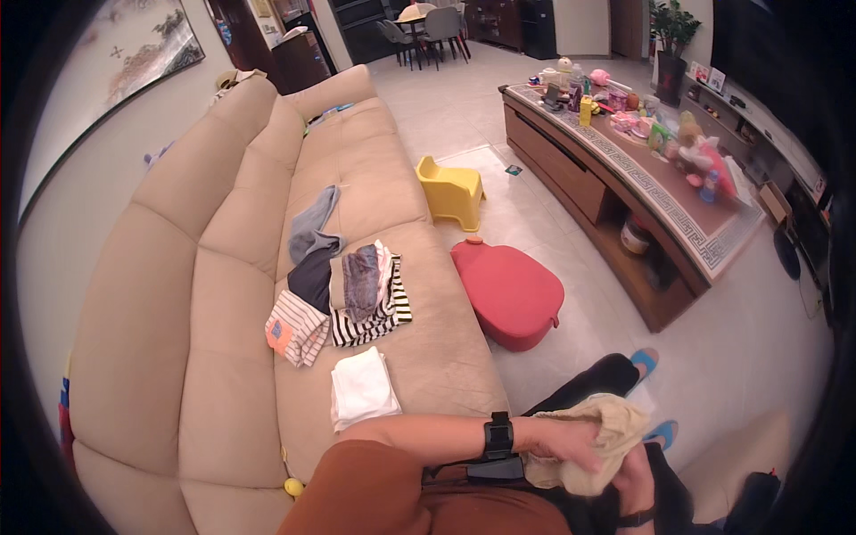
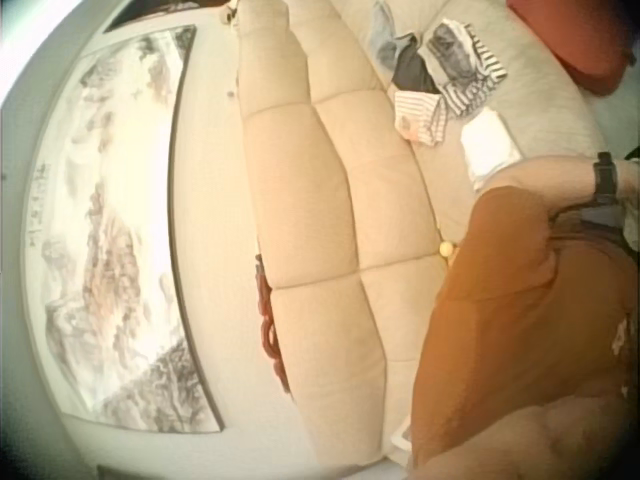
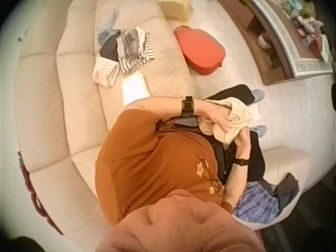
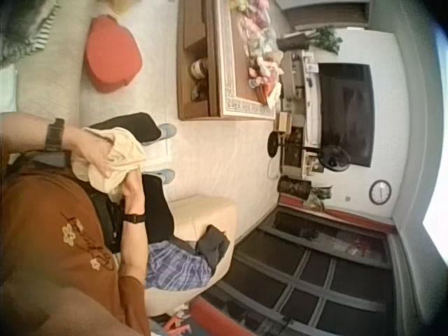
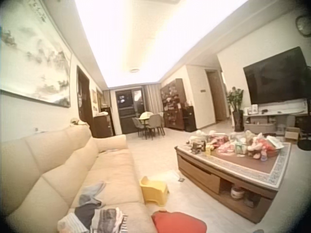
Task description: The person picks up several garments from a couch one at a time, smoothing and folding a pair of gray shorts, a plaid shirt, and other clothing items before placing them in a stack on the couch.
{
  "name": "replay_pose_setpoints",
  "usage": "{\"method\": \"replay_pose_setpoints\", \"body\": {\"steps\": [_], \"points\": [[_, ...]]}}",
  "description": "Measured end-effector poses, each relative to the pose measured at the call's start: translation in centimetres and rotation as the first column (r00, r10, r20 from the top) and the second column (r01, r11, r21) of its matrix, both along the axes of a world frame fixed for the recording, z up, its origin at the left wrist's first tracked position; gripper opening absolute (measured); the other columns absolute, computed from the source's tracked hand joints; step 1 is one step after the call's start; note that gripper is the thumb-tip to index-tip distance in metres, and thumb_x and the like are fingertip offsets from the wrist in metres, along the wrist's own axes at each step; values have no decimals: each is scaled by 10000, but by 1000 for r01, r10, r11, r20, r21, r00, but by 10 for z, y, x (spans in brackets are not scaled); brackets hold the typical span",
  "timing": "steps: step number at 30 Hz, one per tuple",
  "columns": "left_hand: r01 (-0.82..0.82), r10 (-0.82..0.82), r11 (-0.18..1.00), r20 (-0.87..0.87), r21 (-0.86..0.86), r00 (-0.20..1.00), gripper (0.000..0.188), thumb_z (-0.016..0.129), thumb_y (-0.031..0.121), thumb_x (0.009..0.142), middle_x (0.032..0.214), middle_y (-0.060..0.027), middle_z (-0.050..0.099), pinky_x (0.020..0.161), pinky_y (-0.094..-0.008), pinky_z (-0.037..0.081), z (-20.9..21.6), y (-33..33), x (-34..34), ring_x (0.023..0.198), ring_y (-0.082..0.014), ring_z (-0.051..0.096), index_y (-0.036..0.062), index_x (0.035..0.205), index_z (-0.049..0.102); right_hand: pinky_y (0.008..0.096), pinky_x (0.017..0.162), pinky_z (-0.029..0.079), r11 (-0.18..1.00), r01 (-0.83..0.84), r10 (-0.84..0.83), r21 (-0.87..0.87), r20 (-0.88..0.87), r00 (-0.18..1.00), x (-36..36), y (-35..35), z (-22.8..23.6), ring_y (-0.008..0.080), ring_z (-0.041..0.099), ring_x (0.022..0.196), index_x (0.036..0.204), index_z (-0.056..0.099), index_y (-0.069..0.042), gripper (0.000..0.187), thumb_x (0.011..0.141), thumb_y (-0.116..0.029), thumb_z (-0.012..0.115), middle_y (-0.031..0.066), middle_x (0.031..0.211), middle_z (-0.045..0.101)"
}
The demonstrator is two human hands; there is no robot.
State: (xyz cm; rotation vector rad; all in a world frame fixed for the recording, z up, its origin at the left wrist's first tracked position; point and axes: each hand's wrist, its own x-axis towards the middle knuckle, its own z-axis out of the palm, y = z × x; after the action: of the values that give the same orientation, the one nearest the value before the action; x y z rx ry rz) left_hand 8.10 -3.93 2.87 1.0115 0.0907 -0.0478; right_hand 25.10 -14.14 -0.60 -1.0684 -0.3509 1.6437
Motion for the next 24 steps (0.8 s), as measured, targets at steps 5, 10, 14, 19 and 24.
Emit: {"method": "replay_pose_setpoints", "body": {"steps": [5, 10, 14, 19, 24], "points": [[82, -71, 965, -53, 251, 996, 635, 699, 201, 822, 1230, -62, 541, 966, -294, 404, 4, -4, -2, 1117, -136, 489, 14, 1347, 396, 397, 916, 493, 995, -69, 65, 68, 63, 996, 1, -5, 26, 259, 592, 1073, 1279, 456, 21, 385, 958, -190, 471, 142, 1239, 559], [156, -147, 975, -68, 157, 987, 656, 716, 227, 808, 1225, -70, 547, 953, -299, 407, -11, -14, -3, 1105, -146, 493, 8, 1339, 398, 401, 937, 485, 948, 206, -208, 244, -16, 978, -14, -10, 22, 268, 586, 1095, 1249, 478, 52, 391, 949, -198, 474, 160, 1237, 564], [307, -265, 907, -177, 287, 948, 624, 709, 274, 831, 1251, -65, 548, 974, -314, 401, -2, -3, 8, 1112, -153, 499, 5, 1323, 435, 378, 959, 471, 955, 243, -240, 172, -36, 970, 0, -20, 44, 247, 579, 1111, 1256, 492, 32, 367, 926, -128, 514, 146, 1240, 571], [-323, 327, 945, -200, 57, 923, 558, 684, 131, 851, 1267, -92, 553, 953, -339, 466, 5, 19, -41, 1113, -163, 554, 14, 1338, 439, 318, 893, 490, 995, 97, -99, -34, -68, 993, 29, -4, 34, 209, 618, 1011, 1210, 524, 73, 385, 831, 10, 526, 136, 1140, 620], [-568, 573, 819, -139, 82, 807, 564, 644, 39, 858, 1283, -90, 527, 970, -353, 458, -10, 28, -34, 1144, -190, 538, 25, 1358, 383, 268, 689, 515, 847, 528, -522, 56, -99, 847, 67, -40, 56, 133, 609, 756, 855, 537, -69, 114, 818, 12, 609, 12, 818, 607]]}}
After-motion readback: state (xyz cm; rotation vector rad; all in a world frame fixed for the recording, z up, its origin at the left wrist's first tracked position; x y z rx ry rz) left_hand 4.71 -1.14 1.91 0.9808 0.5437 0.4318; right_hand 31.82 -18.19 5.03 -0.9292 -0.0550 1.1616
